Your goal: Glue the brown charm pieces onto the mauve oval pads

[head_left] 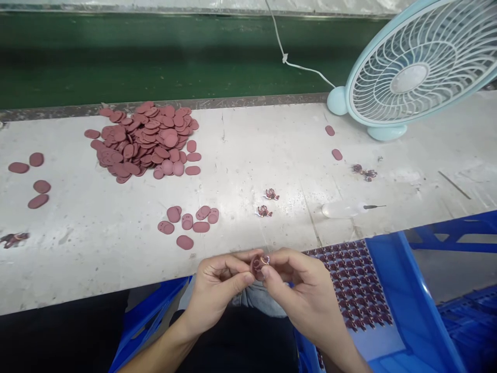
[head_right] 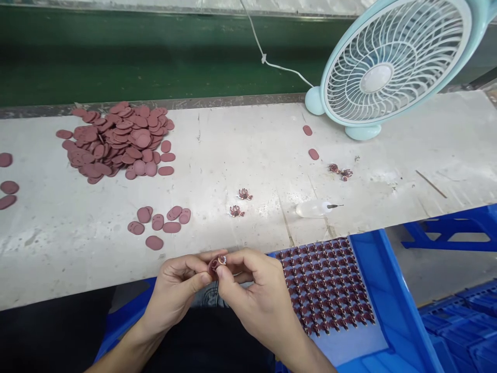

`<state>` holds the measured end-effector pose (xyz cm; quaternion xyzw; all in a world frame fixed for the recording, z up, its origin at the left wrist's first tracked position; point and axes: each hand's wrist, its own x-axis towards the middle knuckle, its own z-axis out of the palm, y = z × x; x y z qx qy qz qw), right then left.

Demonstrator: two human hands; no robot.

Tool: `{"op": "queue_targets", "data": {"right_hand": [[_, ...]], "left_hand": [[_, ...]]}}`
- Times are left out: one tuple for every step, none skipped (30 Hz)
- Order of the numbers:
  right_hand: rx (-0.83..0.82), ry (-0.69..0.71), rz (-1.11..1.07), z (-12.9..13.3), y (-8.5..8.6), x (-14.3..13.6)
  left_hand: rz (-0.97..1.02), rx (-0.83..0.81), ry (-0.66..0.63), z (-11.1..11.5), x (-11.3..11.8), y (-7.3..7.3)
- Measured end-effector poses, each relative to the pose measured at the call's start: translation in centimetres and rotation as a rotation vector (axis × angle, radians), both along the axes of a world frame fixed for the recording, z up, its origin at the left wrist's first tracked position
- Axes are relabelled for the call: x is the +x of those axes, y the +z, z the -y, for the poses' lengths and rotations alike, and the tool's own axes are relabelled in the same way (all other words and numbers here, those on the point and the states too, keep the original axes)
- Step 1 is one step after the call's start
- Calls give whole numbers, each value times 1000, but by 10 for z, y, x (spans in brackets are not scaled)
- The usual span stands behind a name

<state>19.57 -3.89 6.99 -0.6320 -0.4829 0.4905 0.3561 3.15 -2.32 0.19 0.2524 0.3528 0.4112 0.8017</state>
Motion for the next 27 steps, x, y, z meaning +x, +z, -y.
{"op": "queue_targets", "data": {"right_hand": [[12,-1,6,0,0,0],[28,0,23,1,-1,0],[51,3,50,1,-1,0],[77,11,82,2,-1,0],[104,21,113,2,-1,0],[127,30,135,3,-1,0],[139,37,143,3,-2,0],[140,38,136,3,-2,0],[135,34,119,4,-2,0],[129,26,101,4,-2,1],[128,18,92,4,-2,1],[132,18,99,4,-1,2],[143,26,123,4,-1,3],[160,38,162,5,1,4],[177,53,203,5,2,6],[195,64,236,5,3,7],[211,72,251,6,4,8],[223,71,243,6,4,8],[228,64,216,7,4,8],[225,50,178,7,3,7],[221,33,139,7,1,6],[215,15,106,8,-1,5],[209,-1,82,8,-3,4],[208,-14,66,8,-5,3],[210,-20,57,8,-7,2],[211,-21,50,9,-8,2],[209,-21,43,8,-9,1]], "left_hand": [[1,0,8,0,0,0],[3,1,12,-1,0,0],[4,1,13,-1,1,0],[4,-1,12,-1,1,0],[3,-4,10,-1,1,0],[1,-8,10,-1,2,1],[0,-10,11,-1,2,1],[-1,-12,13,-1,3,0],[-2,-10,18,0,3,0],[2,-6,23,0,4,0],[7,-1,24,1,4,1],[12,1,21,1,5,1],[16,3,16,1,5,1],[16,4,7,1,5,2],[13,6,-3,1,5,3],[9,9,-11,0,5,4],[7,15,-12,0,5,5],[10,21,-9,0,5,5],[18,23,-2,0,6,5],[28,22,9,1,6,5],[40,19,20,1,7,5],[49,16,28,1,8,4],[52,15,34,2,8,3],[50,17,37,2,9,3],[44,21,40,2,10,3],[36,24,41,2,10,2],[29,26,43,1,11,3]]}}
